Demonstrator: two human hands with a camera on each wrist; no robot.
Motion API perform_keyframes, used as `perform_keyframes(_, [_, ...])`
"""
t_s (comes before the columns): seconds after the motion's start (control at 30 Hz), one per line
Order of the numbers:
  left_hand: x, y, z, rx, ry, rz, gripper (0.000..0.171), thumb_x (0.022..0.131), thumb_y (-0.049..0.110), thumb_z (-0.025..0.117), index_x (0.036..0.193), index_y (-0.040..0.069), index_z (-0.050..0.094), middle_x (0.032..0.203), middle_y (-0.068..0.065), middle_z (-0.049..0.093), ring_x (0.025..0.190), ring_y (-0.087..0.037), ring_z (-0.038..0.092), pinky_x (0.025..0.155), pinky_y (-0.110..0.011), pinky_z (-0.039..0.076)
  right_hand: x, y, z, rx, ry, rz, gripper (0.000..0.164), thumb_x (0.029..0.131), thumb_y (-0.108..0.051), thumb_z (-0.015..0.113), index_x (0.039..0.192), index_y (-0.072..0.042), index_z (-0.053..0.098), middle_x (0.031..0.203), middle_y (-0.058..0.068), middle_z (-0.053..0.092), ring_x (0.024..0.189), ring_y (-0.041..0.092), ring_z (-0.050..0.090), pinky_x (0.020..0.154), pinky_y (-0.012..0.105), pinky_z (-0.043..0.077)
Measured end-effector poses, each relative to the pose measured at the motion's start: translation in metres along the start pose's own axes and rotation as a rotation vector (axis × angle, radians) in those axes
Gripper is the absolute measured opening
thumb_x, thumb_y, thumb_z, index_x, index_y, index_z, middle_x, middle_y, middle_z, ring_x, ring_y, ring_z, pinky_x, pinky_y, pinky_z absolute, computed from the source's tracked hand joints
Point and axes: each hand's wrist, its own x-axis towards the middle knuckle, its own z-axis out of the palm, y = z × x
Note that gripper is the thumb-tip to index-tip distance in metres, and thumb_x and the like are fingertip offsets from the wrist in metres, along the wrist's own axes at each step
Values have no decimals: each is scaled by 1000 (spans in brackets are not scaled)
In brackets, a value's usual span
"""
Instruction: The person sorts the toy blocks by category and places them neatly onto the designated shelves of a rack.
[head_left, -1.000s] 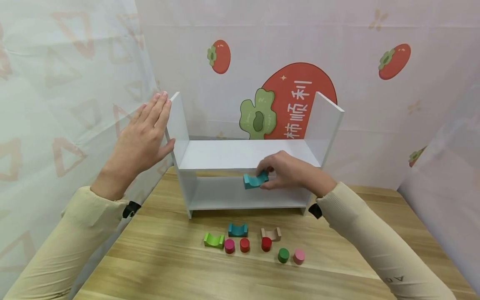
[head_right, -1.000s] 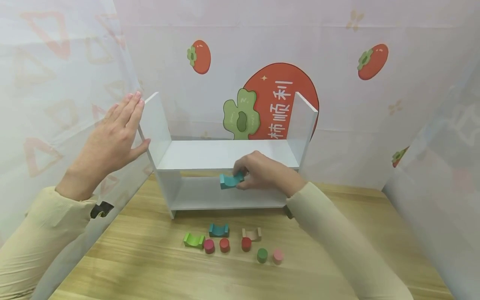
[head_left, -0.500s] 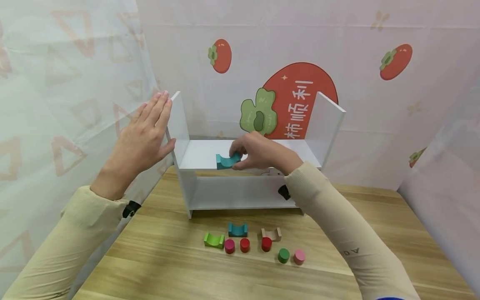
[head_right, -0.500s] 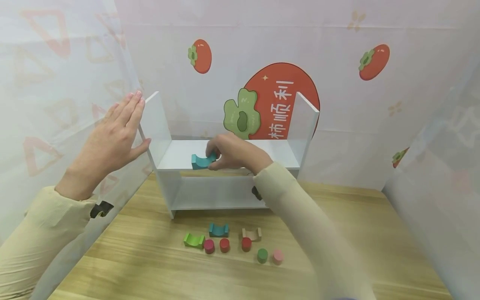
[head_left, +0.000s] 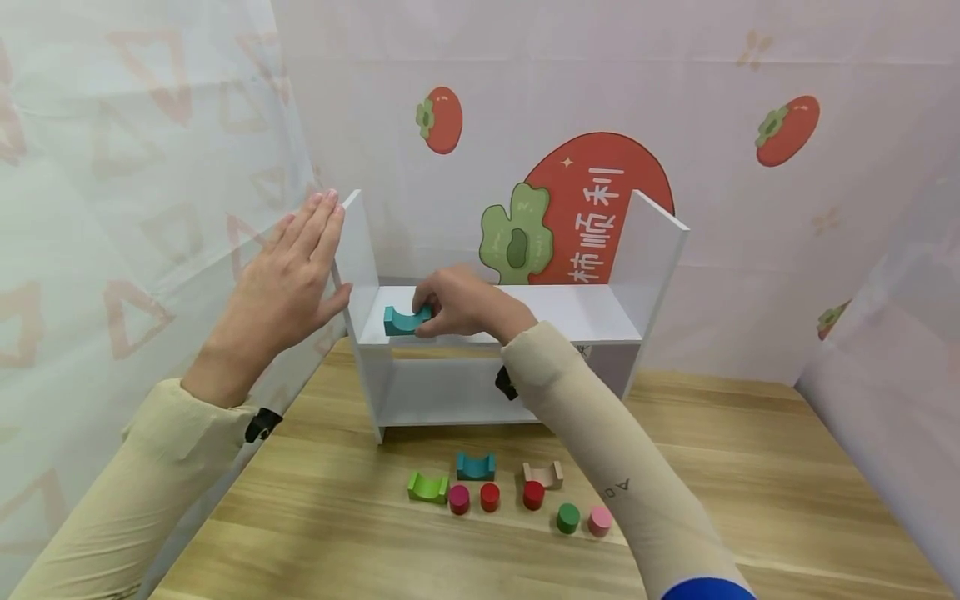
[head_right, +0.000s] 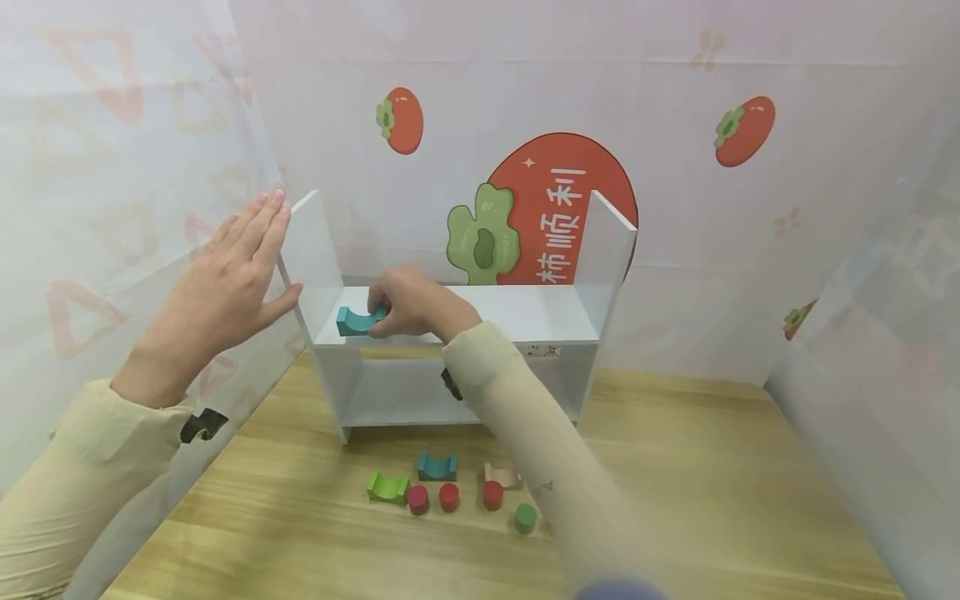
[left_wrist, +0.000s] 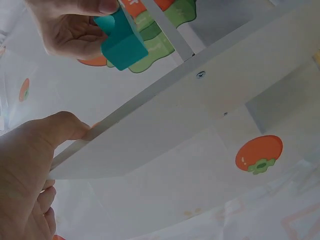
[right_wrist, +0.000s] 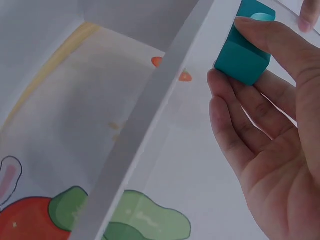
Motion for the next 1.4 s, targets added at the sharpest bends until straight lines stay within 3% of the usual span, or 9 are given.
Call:
perform_keyframes(0.4, [-1, 0, 0, 13, -11, -5, 97, 89, 19, 80, 164, -8, 24, 174, -23, 24, 163, -39, 25, 131, -56, 27, 19, 0, 12, 27, -16, 42, 24, 90, -20, 83, 110, -7, 81, 103, 4, 78, 92, 13, 68, 84, 23, 57])
perform_keyframes(0.9, [1, -1, 2, 6, -18, -10, 99, 88, 18, 81, 164, -8, 23, 174, -24, 23, 163, -39, 24, 130, -57, 27, 22, -3, 13, 12, -64, 52, 29, 91, -23, 83, 113, -6, 80, 106, 6, 77, 93, 14, 68, 86, 25, 58])
perform_keyframes(1.23, [2, -2, 2, 4, -7, -6, 97, 89, 17, 80, 163, -9, 24, 174, -24, 24, 162, -40, 25, 131, -57, 26, 2, -2, -4, 21, -54, 62, 38, 91, -21, 84, 122, -2, 75, 121, 12, 76, 115, 24, 72, 101, 31, 58])
perform_keyframes(1.4, [2, -2, 2, -1, -13, -10, 96, 89, 17, 79, 163, -9, 24, 174, -25, 24, 162, -40, 25, 131, -57, 26, -14, -1, -16, -26, -39, 26, 39, 91, -19, 84, 123, 1, 74, 123, 16, 76, 115, 28, 73, 101, 34, 59])
